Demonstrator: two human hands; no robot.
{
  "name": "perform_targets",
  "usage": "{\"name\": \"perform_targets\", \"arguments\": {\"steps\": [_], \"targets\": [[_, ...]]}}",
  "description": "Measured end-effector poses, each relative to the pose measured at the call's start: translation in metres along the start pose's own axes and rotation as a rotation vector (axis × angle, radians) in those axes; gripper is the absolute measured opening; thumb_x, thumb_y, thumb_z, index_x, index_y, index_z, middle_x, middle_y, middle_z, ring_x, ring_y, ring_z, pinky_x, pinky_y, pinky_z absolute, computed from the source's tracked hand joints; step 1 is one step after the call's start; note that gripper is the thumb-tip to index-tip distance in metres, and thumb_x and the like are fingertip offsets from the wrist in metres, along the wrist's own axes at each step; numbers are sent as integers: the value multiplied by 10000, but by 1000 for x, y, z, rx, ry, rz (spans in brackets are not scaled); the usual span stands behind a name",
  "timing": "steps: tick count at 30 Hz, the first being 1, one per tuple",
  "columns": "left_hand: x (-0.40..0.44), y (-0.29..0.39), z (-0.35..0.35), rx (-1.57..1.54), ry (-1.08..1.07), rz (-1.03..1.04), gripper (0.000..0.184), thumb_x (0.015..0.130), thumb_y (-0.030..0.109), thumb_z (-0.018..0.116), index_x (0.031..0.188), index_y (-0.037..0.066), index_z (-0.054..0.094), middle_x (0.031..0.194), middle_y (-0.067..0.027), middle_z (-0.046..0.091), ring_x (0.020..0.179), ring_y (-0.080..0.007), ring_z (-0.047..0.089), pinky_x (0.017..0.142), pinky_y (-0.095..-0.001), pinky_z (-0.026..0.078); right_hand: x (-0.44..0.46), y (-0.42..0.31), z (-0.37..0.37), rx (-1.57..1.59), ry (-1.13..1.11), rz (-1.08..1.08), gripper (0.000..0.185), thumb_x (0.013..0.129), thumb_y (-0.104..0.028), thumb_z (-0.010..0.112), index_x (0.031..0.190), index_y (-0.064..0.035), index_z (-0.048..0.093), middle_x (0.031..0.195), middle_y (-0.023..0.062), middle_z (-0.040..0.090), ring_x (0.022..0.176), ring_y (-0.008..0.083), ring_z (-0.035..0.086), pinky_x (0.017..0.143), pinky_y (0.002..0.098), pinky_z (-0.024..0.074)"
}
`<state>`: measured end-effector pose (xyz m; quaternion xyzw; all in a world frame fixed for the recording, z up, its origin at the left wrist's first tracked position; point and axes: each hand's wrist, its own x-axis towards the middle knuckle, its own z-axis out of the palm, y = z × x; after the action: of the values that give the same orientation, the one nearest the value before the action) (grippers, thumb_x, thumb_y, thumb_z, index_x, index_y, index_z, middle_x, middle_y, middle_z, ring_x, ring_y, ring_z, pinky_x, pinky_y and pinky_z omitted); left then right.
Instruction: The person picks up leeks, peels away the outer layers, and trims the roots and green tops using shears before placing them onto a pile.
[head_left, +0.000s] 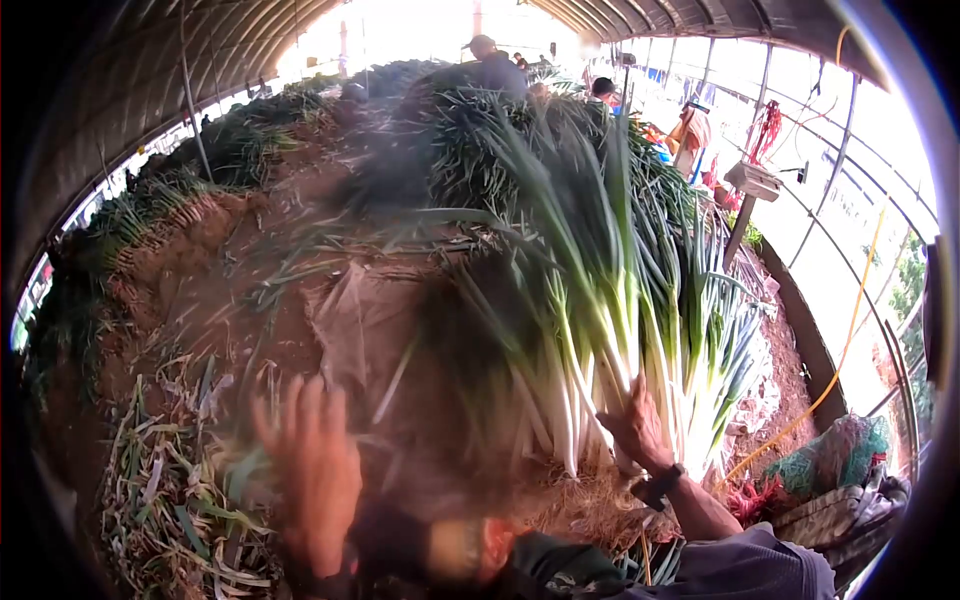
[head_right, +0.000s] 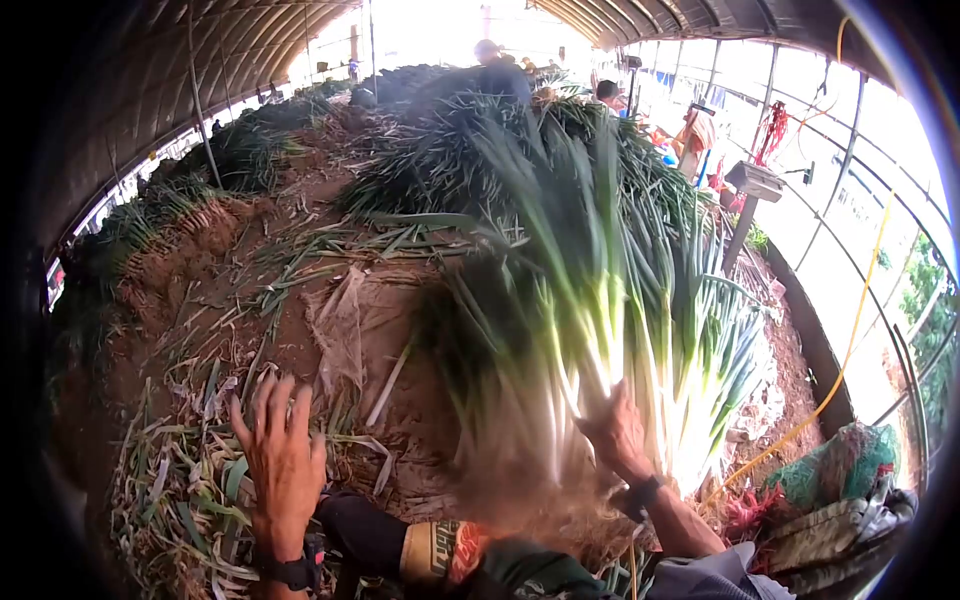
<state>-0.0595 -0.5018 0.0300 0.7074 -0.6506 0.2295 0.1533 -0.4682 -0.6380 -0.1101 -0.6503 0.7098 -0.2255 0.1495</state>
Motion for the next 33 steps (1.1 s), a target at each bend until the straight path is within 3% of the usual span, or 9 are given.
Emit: {"name": "perform_targets", "arguments": {"steps": [4, 12, 19, 23, 24, 26, 29, 30, 33], "targets": [[-43, -16, 9, -95, -265, -129, 520, 789, 132, 790, 1263, 57, 590, 1338, -111, 519, 1345, -296, 437, 1199, -628, 169, -10, 75, 54, -328, -74, -109, 1172, 782, -457, 808, 1579, 18, 91, 1516, 335, 304, 1342, 527, 353, 1077, 634, 364], [-124, -60, 12, -164, -485, -318, 475, 802, 166, 805, 1230, 69, 624, 1329, -104, 540, 1301, -324, 475, 1190, -632, 190, -13, 29, 43, -343, -228, 54, 1124, 854, -603, 679, 1582, 27, 98, 1616, 302, 175, 1484, 487, 183, 1196, 603, 238], [-198, -99, -33, -213, -453, -644, 445, 852, 148, 762, 1271, 80, 627, 1342, -120, 579, 1259, -338, 517, 1184, -523, 301, 7, 1, 22, -418, -242, 1, 1059, 849, -445, 753, 1582, 6, 137, 1651, 259, 104, 1515, 470, 93, 1223, 608, 170], [-241, -103, -45, -350, -126, -769, 326, 733, 64, 770, 1049, 41, 696, 1025, -149, 683, 887, -338, 626, 852, -426, 466, 12, -3, 25, -402, -173, -245, 916, 812, -359, 784, 1518, -12, 314, 1609, 267, 216, 1508, 457, 141, 1217, 582, 211], [-256, -112, -46, -392, -333, -981, 488, 753, 99, 781, 1214, 11, 648, 1257, -173, 632, 1186, -376, 561, 1045, -504, 434, 16, 2, 25, -423, -162, -283, 892, 806, -349, 788, 1503, -11, 345, 1600, 269, 236, 1506, 454, 152, 1216, 577, 217], [-278, -109, -42, -246, -334, -1130, 481, 734, 66, 781, 1196, 12, 658, 1223, -167, 653, 1175, -340, 592, 1022, -487, 457, 27, 9, 30, -419, -135, -462, 729, 820, -322, 755, 1396, 14, 462, 1444, 262, 424, 1363, 425, 364, 1084, 573, 370], [-331, -130, -35, -427, -391, -867, 436, 948, 231, 682, 1349, 75, 611, 1349, -179, 597, 1265, -379, 549, 1068, -507, 429, 41, 17, 46, -374, -244, -355, 624, 878, -271, 666, 1374, 37, 446, 1227, 282, 545, 1183, 415, 502, 1044, 566, 387], [-337, -127, -35, -416, -390, -892, 448, 948, 252, 693, 1349, 66, 615, 1331, -190, 609, 1243, -380, 560, 1051, -480, 447, 70, 68, 91, -387, -108, -420, 619, 877, -146, 620, 1424, 31, 389, 1156, 290, 560, 982, 387, 605, 891, 548, 501], [-334, -113, -46, -403, -420, -1041, 476, 938, 219, 718, 1379, 81, 608, 1348, -207, 611, 1212, -342, 595, 1027, -460, 468, 96, 68, 98, 47, -73, -458, 653, 847, 21, 519, 1471, 11, 325, 895, 200, 610, 653, 292, 603, 514, 405, 502]]}}
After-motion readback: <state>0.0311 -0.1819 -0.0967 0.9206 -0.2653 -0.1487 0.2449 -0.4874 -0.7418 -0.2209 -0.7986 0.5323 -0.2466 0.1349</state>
